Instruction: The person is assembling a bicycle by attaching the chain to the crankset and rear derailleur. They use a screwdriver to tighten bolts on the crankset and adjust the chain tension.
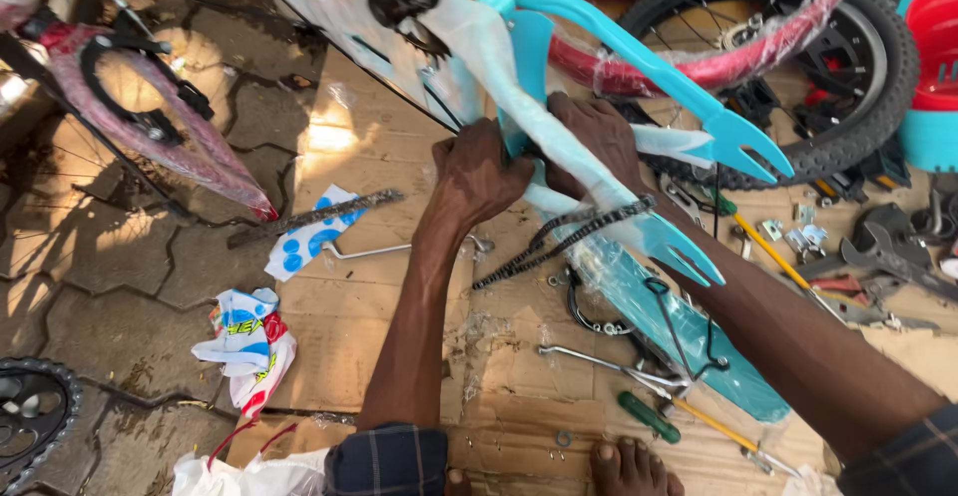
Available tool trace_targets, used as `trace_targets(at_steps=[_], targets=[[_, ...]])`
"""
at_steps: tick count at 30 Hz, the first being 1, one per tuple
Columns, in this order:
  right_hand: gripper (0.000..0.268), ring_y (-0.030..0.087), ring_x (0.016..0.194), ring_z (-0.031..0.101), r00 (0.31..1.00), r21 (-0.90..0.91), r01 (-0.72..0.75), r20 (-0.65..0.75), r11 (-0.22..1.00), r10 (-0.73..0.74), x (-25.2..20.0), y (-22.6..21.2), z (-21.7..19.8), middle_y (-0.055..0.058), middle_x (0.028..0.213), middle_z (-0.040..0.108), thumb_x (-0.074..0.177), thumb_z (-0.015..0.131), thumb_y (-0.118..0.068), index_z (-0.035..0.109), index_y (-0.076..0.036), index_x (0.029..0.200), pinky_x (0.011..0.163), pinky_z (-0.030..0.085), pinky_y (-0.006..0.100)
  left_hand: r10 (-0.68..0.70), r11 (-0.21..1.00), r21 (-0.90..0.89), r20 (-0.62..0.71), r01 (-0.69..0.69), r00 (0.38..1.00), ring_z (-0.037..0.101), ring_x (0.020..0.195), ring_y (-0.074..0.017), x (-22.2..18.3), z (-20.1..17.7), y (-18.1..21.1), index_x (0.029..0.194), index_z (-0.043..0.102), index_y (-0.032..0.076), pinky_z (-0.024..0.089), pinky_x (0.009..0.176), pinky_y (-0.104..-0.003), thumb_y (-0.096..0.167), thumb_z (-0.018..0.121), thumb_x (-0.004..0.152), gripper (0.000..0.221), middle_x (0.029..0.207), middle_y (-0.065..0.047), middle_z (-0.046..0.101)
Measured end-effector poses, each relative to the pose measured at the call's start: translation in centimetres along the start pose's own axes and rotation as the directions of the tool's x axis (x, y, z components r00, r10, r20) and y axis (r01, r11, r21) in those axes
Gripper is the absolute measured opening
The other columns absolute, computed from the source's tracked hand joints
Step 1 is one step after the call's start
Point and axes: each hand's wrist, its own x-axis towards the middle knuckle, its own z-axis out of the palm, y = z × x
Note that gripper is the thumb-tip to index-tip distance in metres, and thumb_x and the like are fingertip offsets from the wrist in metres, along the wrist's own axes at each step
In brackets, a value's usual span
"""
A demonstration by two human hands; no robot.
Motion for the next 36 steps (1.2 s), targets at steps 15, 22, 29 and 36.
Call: trace_targets(at_steps=[15,22,29,36], targets=[[0.029,0.03,0.089,0.07,0.97,-0.033,0.207,-0.123,0.978,-0.21,0.7,-1.0,-1.7,0.011,0.094,0.067,0.071,0.082,-0.017,0.069,-0.01,0.096,0.073,0.05,0.043,-0.068,0.982,-0.188,-0.204,0.029,0.977,0.063,0.082,-0.0427,0.1,2.1,-0.3,0.085,0.065,-0.007,0.049,0.078,-0.052,0.015,0.072,0.077,0.025,0.082,-0.026,0.064],[0.038,0.032,0.087,0.069,0.997,0.025,0.061,-0.056,0.998,-0.06,0.5,-0.2,-0.7,0.013,0.087,0.065,0.076,0.084,-0.019,0.063,-0.003,0.103,0.081,0.051,0.046,0.064,0.984,-0.133,-0.357,-0.119,0.932,0.063,0.085,-0.0447,-0.4,3.1,-1.1,0.091,0.069,-0.004,0.048,0.078,-0.053,0.011,0.067,0.08,0.019,0.084,-0.025,0.067],[0.042,0.037,0.085,0.068,0.98,-0.01,-0.108,0.17,0.994,0.108,1.8,-0.3,-1.3,0.015,0.085,0.067,0.067,0.085,-0.023,0.066,-0.005,0.1,0.077,0.051,0.049,-0.124,0.962,-0.243,0.031,0.127,0.992,0.072,0.075,-0.0357,1.7,1.0,-0.6,0.094,0.069,-0.003,0.056,0.07,-0.044,0.015,0.074,0.074,0.028,0.083,-0.023,0.073],[0.023,0.034,0.093,0.069,0.992,-0.088,0.05,0.121,0.995,-0.039,1.4,0.6,-0.8,0.009,0.104,0.072,0.071,0.077,-0.017,0.071,-0.009,0.092,0.077,0.052,0.048,-0.117,0.974,-0.202,-0.073,0.1,0.99,0.076,0.077,-0.0321,1.9,1.9,0.0,0.093,0.076,0.002,0.058,0.069,-0.042,0.018,0.085,0.069,0.03,0.084,-0.019,0.076]])
